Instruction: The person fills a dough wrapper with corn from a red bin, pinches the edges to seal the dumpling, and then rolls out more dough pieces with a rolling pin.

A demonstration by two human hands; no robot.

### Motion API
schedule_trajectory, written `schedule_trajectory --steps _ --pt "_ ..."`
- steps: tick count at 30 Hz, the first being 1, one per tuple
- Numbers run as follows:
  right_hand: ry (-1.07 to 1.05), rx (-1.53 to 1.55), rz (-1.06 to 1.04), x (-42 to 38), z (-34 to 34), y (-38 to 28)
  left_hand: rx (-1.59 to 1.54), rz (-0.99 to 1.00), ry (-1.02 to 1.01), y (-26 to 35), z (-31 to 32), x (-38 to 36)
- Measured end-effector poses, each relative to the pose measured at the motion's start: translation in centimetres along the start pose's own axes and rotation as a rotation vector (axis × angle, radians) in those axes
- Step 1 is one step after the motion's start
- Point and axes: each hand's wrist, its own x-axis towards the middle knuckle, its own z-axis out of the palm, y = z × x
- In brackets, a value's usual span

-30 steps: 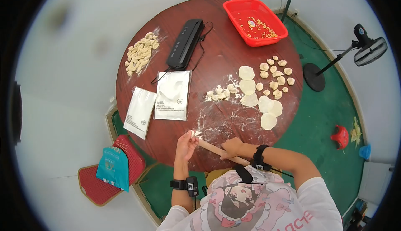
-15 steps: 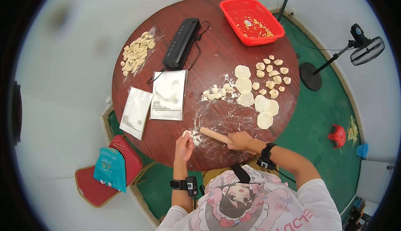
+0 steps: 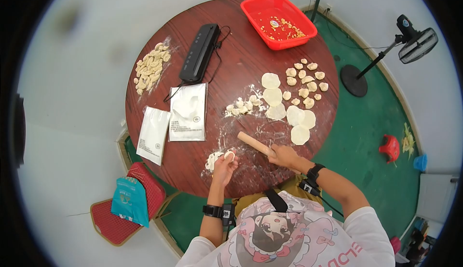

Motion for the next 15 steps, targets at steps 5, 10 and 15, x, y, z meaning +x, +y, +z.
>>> schedule_trajectory --steps 5,10,15 --pt "-0.014 0.046 0.037 0.3 -0.3 -0.9 0.138 -0.015 -0.008 -0.1 0.0 -0.6" --pt "0.142 0.071 -0.044 3.6 0.8 -2.9 0.045 0.004 0.139 0.0 1.0 -1.9" --pt "0.254 0.038 0.006 8.2 2.5 -7.1 -0.044 0.055 0.124 0.0 -0.1 -3.7"
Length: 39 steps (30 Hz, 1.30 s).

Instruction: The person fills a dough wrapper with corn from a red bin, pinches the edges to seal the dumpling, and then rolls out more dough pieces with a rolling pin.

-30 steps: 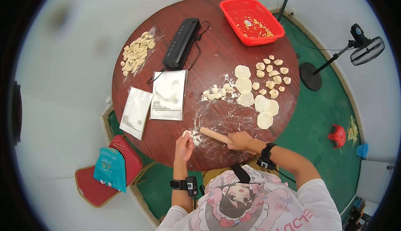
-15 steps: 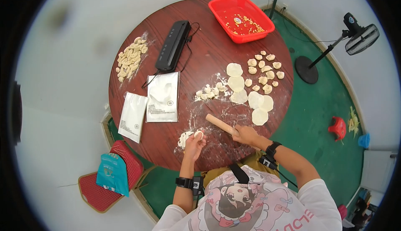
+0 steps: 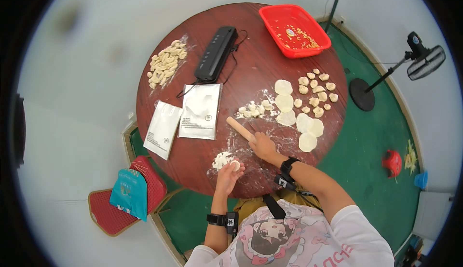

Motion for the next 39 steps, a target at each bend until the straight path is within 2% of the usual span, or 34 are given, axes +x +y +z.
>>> schedule_trajectory --steps 2,3,5,9,14,16,17,19,21,23,24,26,27,28,30,31,34,35,37,39 --pt "0.013 0.029 0.133 1.5 1.0 -1.7 -0.022 0.009 0.011 0.2 -0.9 -0.8" --pt "0.007 0.026 0.115 2.4 1.6 -2.3 0.019 -0.007 0.010 0.1 -1.5 -1.1" --pt "0.083 0.138 0.222 4.3 2.7 -3.4 0.064 -0.022 0.002 0.0 -2.4 -1.9" --pt "0.074 0.143 0.261 8.3 5.0 -4.4 0.101 -0.019 0.082 0.2 -4.1 -4.2" --pt "0.092 0.274 0.200 10.5 7.6 -3.7 0.032 0.019 0.091 0.3 -6.1 -4.8" --pt "0.273 0.343 0.094 9.7 7.8 -4.2 0.002 0.023 0.076 0.4 -6.5 -4.6" --pt "0.283 0.341 0.095 8.7 7.9 -4.3 -0.019 0.040 0.065 0.8 -6.5 -4.3" --pt "0.238 0.323 -0.060 5.7 7.8 -5.0 -0.027 0.052 0.034 1.5 -6.3 -3.9" --pt "-0.317 0.497 0.116 1.5 3.4 -8.5 0.049 0.067 -0.010 2.6 -5.6 -3.3" --pt "-0.543 0.694 0.139 -1.9 0.7 -9.6 0.111 0.064 -0.084 3.4 -4.6 -2.4" --pt "-0.504 0.704 0.157 -3.0 0.2 -9.5 0.157 0.071 -0.126 3.6 -3.9 -2.1" --pt "-0.444 0.794 0.037 -4.6 -0.8 -8.9 0.203 0.084 -0.191 3.8 -2.0 -1.6" --pt "-0.410 0.858 0.163 -4.9 -1.7 -8.5 0.221 0.064 -0.232 3.7 -1.2 -1.2" --pt "-0.369 0.870 0.177 -5.3 -2.5 -8.0 0.239 0.043 -0.271 3.6 -0.5 -0.9" --pt "-0.386 1.162 0.392 -5.9 -3.9 -7.0 0.240 0.030 -0.304 2.7 0.8 -0.2" --pt "-0.352 1.175 0.399 -6.3 -3.9 -6.3 0.216 0.033 -0.302 2.3 1.3 0.0" --pt "-0.322 1.069 0.332 -7.3 -3.1 -4.0 0.268 -0.028 -0.331 1.6 2.5 0.7" --pt "-0.238 1.017 0.320 -7.5 -3.0 -3.7 0.271 -0.034 -0.344 1.4 2.7 0.9" --pt "-0.150 0.970 0.317 -8.0 -3.0 -2.8 0.307 -0.186 -0.429 1.2 2.6 1.2" --pt "0.039 0.488 0.188 -8.5 -4.0 -3.1 0.340 -0.251 -0.389 1.6 3.3 0.9"
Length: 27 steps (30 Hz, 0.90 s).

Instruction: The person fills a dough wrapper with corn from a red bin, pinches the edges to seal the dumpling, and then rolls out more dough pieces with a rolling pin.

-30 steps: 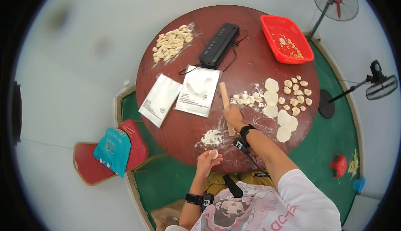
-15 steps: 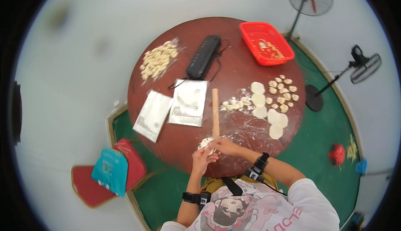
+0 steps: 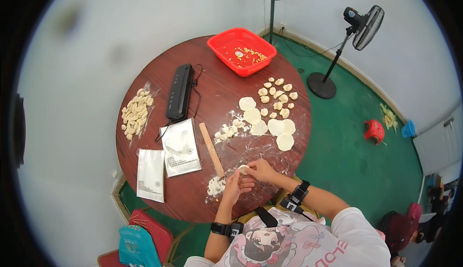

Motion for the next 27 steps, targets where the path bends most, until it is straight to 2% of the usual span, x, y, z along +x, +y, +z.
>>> schedule_trajectory --steps 1,3,4,5,6,7,10,12,13,14,15,18,21,23,27 --pt "0.006 0.006 0.005 -0.5 -0.1 -0.4 0.010 -0.065 0.035 0.2 0.3 0.0" --pt "0.017 -0.449 -0.279 -1.1 -0.6 -1.0 -0.019 -0.103 0.032 -0.2 -0.3 0.6" --pt "0.020 -0.449 -0.280 -1.2 -0.8 -0.8 -0.055 -0.135 0.034 -0.5 -0.8 1.0" --pt "0.004 -0.476 -0.378 -1.3 -0.9 -0.7 -0.055 -0.133 0.034 -0.7 -1.1 1.2" --pt "-0.016 -0.502 -0.479 -1.3 -1.0 -0.7 -0.117 -0.096 -0.011 -0.9 -1.4 1.4" --pt "-0.021 -0.504 -0.487 -1.4 -1.3 -0.6 -0.180 -0.057 -0.054 -1.0 -1.7 1.7" --pt "-0.044 -0.438 -0.400 -1.5 -1.5 -0.3 -0.192 -0.021 -0.005 -0.4 -1.0 1.4" --pt "-0.101 0.332 -0.309 -0.5 -1.0 1.0 -0.149 0.032 0.050 -0.2 -0.3 1.4" --pt "-0.114 0.339 -0.312 -0.2 -1.3 1.9 -0.024 0.078 0.088 -0.1 0.1 1.5" --pt "-0.214 0.383 -0.033 0.0 -2.4 0.7 0.103 0.123 0.126 -0.1 0.5 1.5" --pt "-0.313 0.419 0.247 0.2 -3.2 0.0 0.104 0.124 0.140 -0.2 0.8 1.6" --pt "-0.396 0.271 0.131 1.2 -4.7 0.5 0.243 0.205 0.118 0.0 2.0 1.7" --pt "-0.487 0.366 0.091 2.0 -5.9 1.3 0.280 0.162 0.166 0.4 3.5 1.6" --pt "-0.500 0.374 0.056 2.4 -6.6 1.6 0.111 0.151 0.182 0.4 4.6 1.7" --pt "-0.486 0.401 -0.043 3.0 -7.7 2.7 0.065 0.090 0.223 0.3 6.4 2.4"
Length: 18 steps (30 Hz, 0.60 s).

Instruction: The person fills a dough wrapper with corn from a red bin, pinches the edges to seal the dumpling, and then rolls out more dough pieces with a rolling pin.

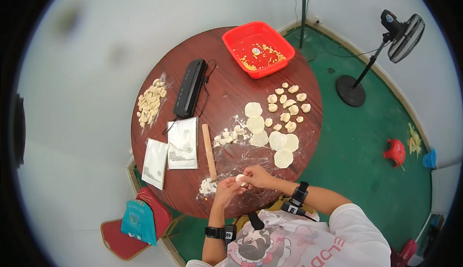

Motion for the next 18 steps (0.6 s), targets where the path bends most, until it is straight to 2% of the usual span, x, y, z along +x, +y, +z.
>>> schedule_trajectory --steps 3,6,7,11,16,18 --pt "-0.058 0.158 0.099 -0.7 -1.2 -1.2 0.065 0.009 0.065 -0.1 0.7 0.1" --pt "-0.178 0.162 0.216 -0.5 -1.8 -1.0 0.146 0.001 0.135 -0.3 1.6 -1.0" --pt "-0.216 0.080 0.200 -0.6 -2.0 -1.2 0.166 0.009 0.121 -0.1 2.1 -1.5" --pt "-0.296 0.089 0.129 -0.2 -1.7 -0.6 0.146 0.001 0.148 0.1 2.9 -1.7" --pt "-0.167 0.163 -0.018 0.3 -1.9 -1.0 -0.079 0.000 0.201 0.4 3.2 -1.1" --pt "-0.133 0.193 -0.054 0.6 -1.8 -1.0 -0.047 0.061 0.175 0.2 2.3 -0.2"
